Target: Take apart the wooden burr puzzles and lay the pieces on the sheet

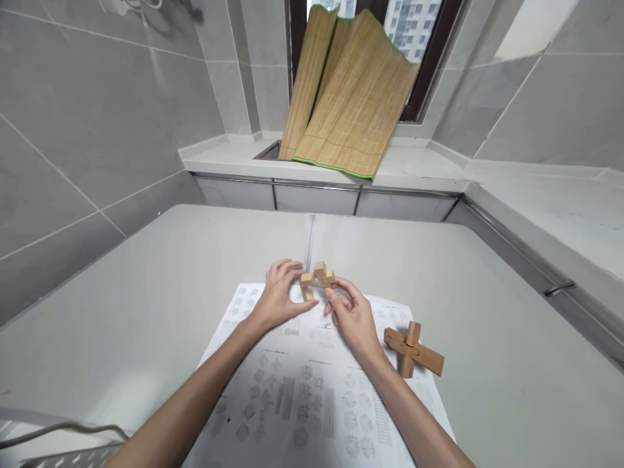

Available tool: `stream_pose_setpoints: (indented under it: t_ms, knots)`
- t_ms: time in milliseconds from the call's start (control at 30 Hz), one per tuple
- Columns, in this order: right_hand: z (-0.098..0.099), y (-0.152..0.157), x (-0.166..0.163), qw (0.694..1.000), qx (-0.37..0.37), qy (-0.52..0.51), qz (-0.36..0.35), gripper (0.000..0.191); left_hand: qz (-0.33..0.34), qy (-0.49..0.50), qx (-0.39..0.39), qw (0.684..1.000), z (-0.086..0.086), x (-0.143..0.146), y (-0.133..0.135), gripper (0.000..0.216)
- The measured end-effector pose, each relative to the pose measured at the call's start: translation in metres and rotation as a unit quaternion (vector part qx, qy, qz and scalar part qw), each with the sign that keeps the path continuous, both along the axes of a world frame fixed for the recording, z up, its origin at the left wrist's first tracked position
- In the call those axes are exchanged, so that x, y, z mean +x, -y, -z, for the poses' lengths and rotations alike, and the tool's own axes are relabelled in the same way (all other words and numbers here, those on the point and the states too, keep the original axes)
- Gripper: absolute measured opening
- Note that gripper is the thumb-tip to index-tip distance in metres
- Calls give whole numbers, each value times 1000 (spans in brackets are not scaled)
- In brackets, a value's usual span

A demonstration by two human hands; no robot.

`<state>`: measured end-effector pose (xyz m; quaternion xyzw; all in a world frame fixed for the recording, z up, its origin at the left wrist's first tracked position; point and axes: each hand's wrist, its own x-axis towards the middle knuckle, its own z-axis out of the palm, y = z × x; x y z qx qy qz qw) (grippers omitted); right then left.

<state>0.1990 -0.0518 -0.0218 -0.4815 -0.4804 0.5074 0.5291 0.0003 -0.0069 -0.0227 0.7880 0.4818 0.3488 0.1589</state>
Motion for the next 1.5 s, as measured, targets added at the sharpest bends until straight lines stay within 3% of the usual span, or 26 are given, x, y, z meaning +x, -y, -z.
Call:
stream_pose_setpoints:
  t_ms: [133,400,800,967,1200,1500]
  knots:
    - [3,-1,1,1000,-8,-11,-1,56,-39,-40,13,998,2,-2,0,48]
    - [5,-2,2,1000,-17,-2,-2,58,-37,-72,30,996,2,0,3,40]
    - [6,-3,3,1000,-12,2,4,56,-86,-76,42,993,0,-3,1,24]
    - [6,-4,2,1000,-8,1,0,56,-27,-35,59,997,-8,1,6,43]
    - [9,-4,2,1000,-7,-14,-16,55,53,-26,80,995,-14,5,12,21]
    - [4,-1,2,999,7,-18,-44,50,75,31,64,995,-19,6,13,13]
